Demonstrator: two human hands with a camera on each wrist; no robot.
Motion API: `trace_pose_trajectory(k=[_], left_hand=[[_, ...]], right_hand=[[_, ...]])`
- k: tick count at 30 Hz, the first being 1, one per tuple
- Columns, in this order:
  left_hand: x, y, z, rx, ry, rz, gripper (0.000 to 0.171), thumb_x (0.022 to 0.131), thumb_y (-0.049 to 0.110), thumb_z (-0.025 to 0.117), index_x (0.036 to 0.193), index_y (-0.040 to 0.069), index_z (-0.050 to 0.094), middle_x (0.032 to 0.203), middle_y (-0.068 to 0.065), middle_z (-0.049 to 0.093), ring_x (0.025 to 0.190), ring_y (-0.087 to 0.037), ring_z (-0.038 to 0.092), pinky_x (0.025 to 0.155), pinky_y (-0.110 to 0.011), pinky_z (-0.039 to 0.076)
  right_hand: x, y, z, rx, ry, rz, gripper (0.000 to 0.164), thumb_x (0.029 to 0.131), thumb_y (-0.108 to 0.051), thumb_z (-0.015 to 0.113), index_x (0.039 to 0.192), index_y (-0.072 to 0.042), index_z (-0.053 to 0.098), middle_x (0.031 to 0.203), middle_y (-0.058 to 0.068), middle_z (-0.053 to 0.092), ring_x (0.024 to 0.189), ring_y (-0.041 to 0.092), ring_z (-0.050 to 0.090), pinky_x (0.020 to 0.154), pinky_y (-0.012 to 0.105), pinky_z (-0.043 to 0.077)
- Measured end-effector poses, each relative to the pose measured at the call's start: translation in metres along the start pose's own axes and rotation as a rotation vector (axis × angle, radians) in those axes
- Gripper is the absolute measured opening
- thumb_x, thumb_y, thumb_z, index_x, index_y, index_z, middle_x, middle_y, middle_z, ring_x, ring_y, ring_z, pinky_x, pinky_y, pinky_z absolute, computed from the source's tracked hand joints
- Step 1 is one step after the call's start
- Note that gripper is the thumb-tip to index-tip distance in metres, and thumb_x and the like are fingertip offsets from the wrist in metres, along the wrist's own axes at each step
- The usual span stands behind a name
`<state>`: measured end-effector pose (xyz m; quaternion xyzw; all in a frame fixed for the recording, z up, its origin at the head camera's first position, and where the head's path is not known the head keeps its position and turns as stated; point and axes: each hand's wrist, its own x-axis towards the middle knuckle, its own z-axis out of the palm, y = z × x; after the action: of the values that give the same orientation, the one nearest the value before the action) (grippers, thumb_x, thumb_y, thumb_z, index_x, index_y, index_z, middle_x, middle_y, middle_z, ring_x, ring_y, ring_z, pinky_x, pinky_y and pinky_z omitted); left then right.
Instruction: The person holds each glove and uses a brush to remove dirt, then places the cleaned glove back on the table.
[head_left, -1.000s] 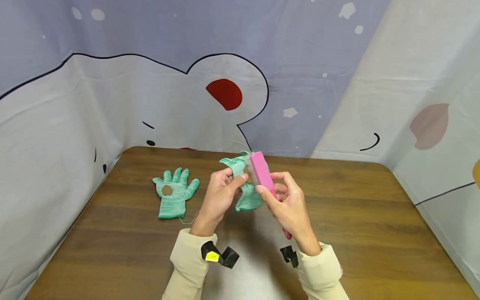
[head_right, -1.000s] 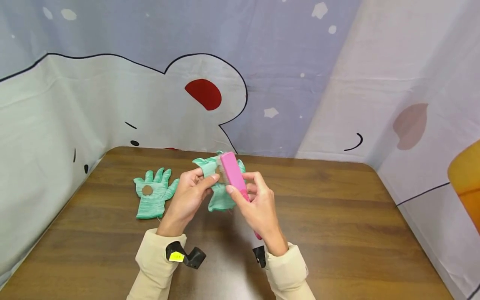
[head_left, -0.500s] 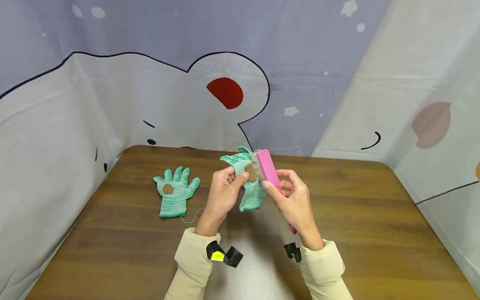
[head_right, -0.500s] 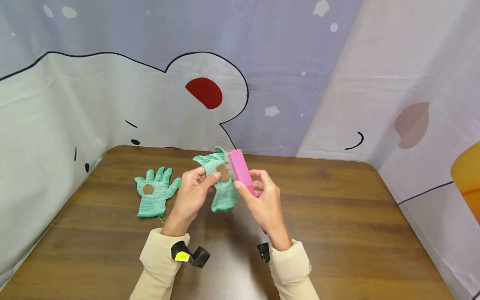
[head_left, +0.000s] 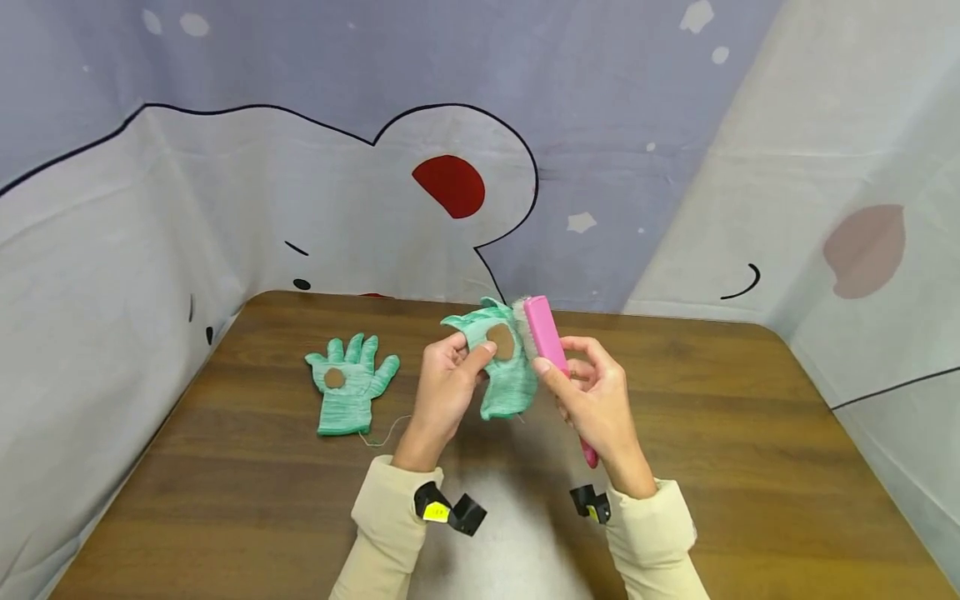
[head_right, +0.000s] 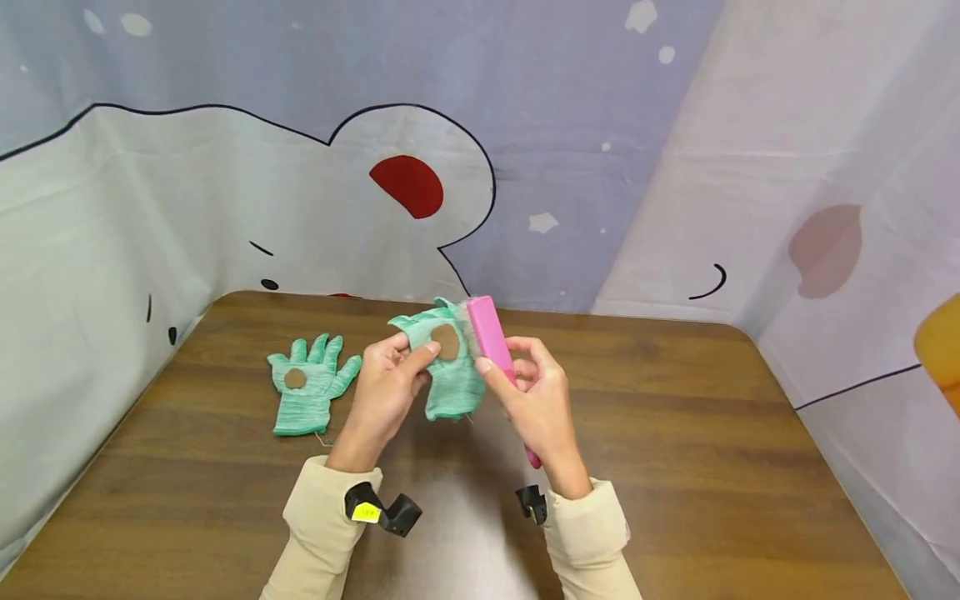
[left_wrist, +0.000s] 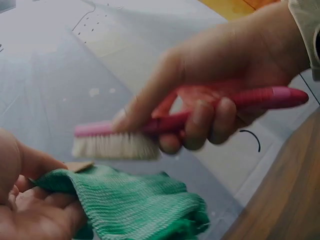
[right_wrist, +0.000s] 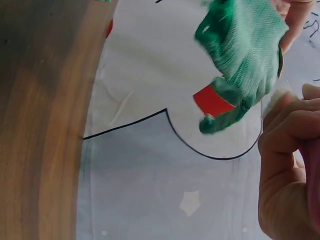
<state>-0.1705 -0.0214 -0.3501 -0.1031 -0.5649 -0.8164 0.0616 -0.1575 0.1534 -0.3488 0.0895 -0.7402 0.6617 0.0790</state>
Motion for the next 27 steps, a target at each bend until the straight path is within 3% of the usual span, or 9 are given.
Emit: trace_pose_trajectory(k=[3,10,17,24,27], left_hand=[[0.0,-0.001,-0.001,-0.089,-0.015,-0.007,0.008,0.089,-0.003,0.049,0.091,-0.01,0.053,0.07,-0.005,0.052,0.055,-0.007,0.043,0.051,-0.019,0.036],[-0.001,-0.003,-0.001,-0.23,-0.082,-0.03,0.021,0.091,-0.004,0.044,0.11,-0.012,0.047,0.092,-0.01,0.055,0.085,-0.015,0.055,0.07,-0.026,0.049],[-0.002,0.0,0.0,-0.228,-0.141,-0.015,0.026,0.091,-0.004,0.042,0.114,-0.015,0.045,0.097,-0.013,0.057,0.089,-0.015,0.059,0.076,-0.028,0.05],[-0.002,0.003,-0.002,-0.128,-0.133,0.004,0.022,0.091,-0.001,0.045,0.107,-0.016,0.048,0.074,-0.006,0.059,0.066,-0.01,0.056,0.062,-0.023,0.048],[-0.002,0.003,-0.003,-0.08,-0.116,0.023,0.019,0.091,0.0,0.047,0.103,-0.015,0.05,0.064,-0.002,0.052,0.054,-0.006,0.047,0.055,-0.02,0.043]], right_hand=[[-0.003,-0.006,0.002,0.048,0.001,-0.034,0.036,0.083,-0.016,0.068,0.113,-0.008,0.051,0.069,0.011,0.058,0.04,0.014,0.042,0.034,0.026,0.035],[-0.013,-0.018,0.013,0.024,-0.06,-0.099,0.036,0.083,-0.007,0.067,0.114,-0.006,0.051,0.073,0.012,0.06,0.04,0.015,0.043,0.034,0.027,0.036],[-0.019,-0.036,0.024,-0.085,-0.058,-0.119,0.037,0.081,-0.003,0.067,0.113,0.0,0.05,0.077,0.016,0.062,0.045,0.019,0.05,0.039,0.026,0.04],[-0.018,-0.03,0.027,-0.142,-0.002,-0.153,0.036,0.079,-0.008,0.071,0.11,-0.002,0.052,0.078,0.014,0.065,0.056,0.026,0.062,0.047,0.026,0.047],[-0.014,-0.019,0.026,-0.166,0.03,-0.162,0.036,0.078,-0.015,0.073,0.108,-0.005,0.053,0.081,0.012,0.067,0.059,0.026,0.065,0.05,0.027,0.05]])
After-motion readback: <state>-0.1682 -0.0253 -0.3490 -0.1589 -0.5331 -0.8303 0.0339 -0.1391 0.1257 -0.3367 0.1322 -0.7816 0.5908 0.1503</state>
